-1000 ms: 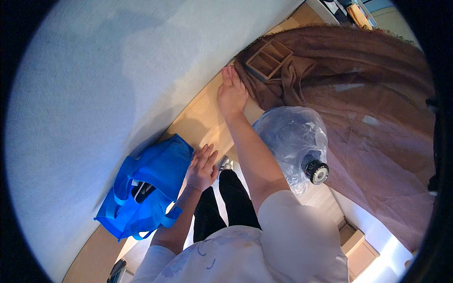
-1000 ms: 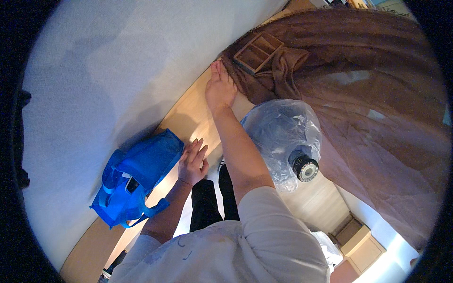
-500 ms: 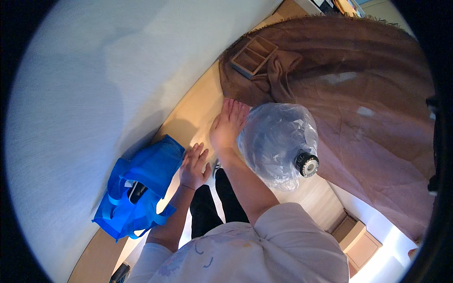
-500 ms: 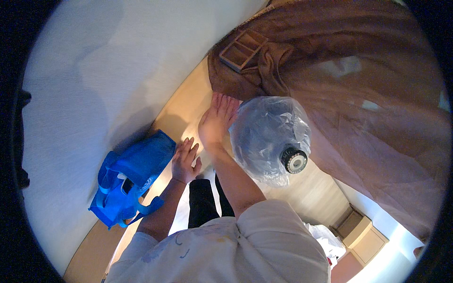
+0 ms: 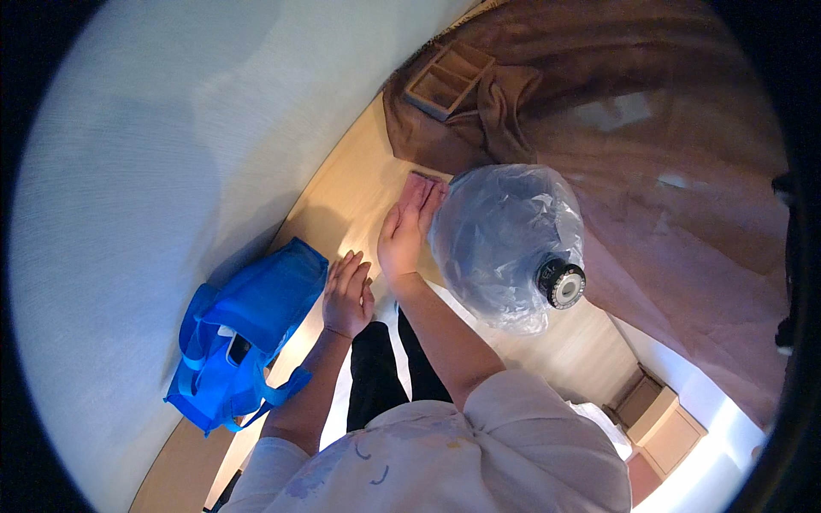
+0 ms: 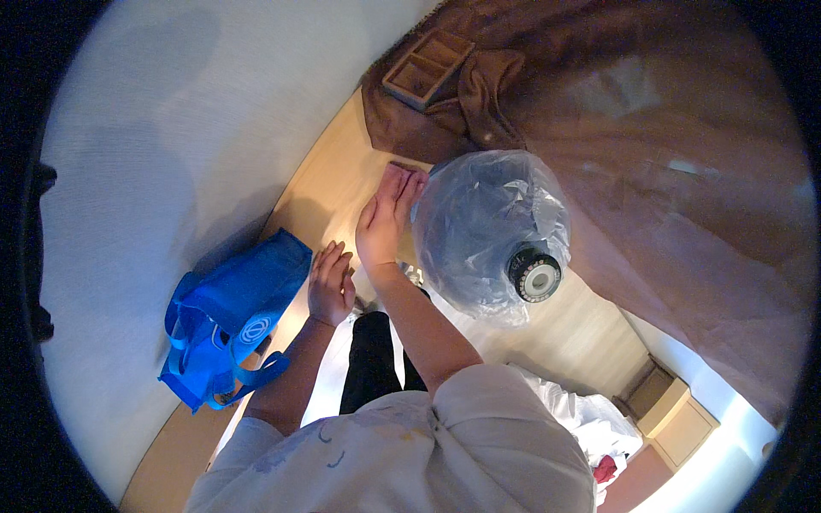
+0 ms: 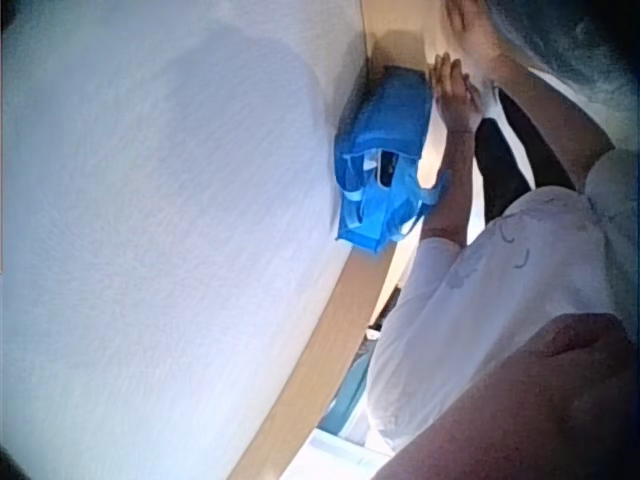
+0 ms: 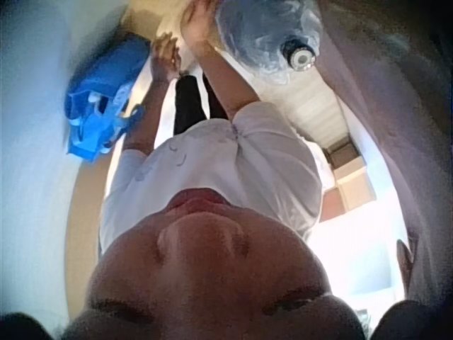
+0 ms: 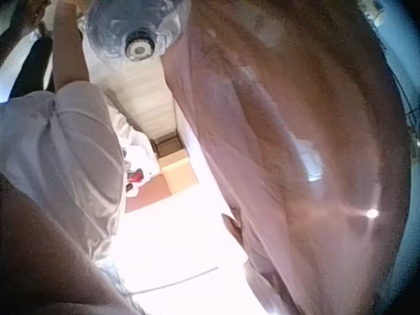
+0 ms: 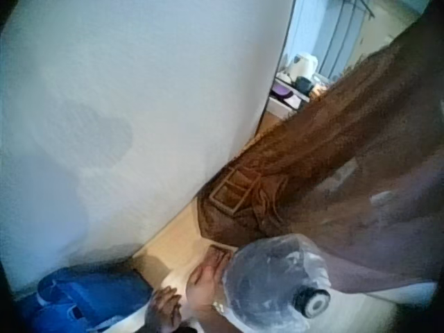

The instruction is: The person wipes a white wall and a wooden cabinet using a pink cloth. They briefly move a remote control and a blue bag to access the wall, then continue wiping the wall and cabinet surfaces.

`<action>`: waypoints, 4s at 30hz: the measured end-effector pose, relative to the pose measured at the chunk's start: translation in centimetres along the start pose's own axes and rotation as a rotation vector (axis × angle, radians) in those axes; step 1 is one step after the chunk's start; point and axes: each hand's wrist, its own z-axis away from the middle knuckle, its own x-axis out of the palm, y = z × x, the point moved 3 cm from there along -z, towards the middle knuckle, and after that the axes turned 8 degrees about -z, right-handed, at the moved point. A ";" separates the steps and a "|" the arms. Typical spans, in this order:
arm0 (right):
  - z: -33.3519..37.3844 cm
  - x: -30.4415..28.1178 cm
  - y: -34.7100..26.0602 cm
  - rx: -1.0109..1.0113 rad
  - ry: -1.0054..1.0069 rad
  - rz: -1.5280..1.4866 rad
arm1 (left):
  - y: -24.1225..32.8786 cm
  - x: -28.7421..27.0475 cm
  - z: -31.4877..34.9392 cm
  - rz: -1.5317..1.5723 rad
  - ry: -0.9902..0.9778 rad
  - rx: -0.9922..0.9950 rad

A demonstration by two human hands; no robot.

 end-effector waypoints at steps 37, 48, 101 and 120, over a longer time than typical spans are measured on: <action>22.4 5.8 -2.3 0.956 0.277 -1.206 | -5.3 -3.0 10.3 0.081 -0.119 0.299; 18.8 6.0 -0.3 0.643 0.277 -0.776 | -5.8 -3.2 10.5 0.299 -0.050 0.361; 6.0 -27.4 -2.8 -0.007 0.537 -0.171 | 7.5 -5.6 10.5 0.405 -0.337 0.135; -2.9 -29.4 2.2 -0.107 0.119 -0.048 | 20.9 1.9 -7.2 -0.018 -0.106 0.260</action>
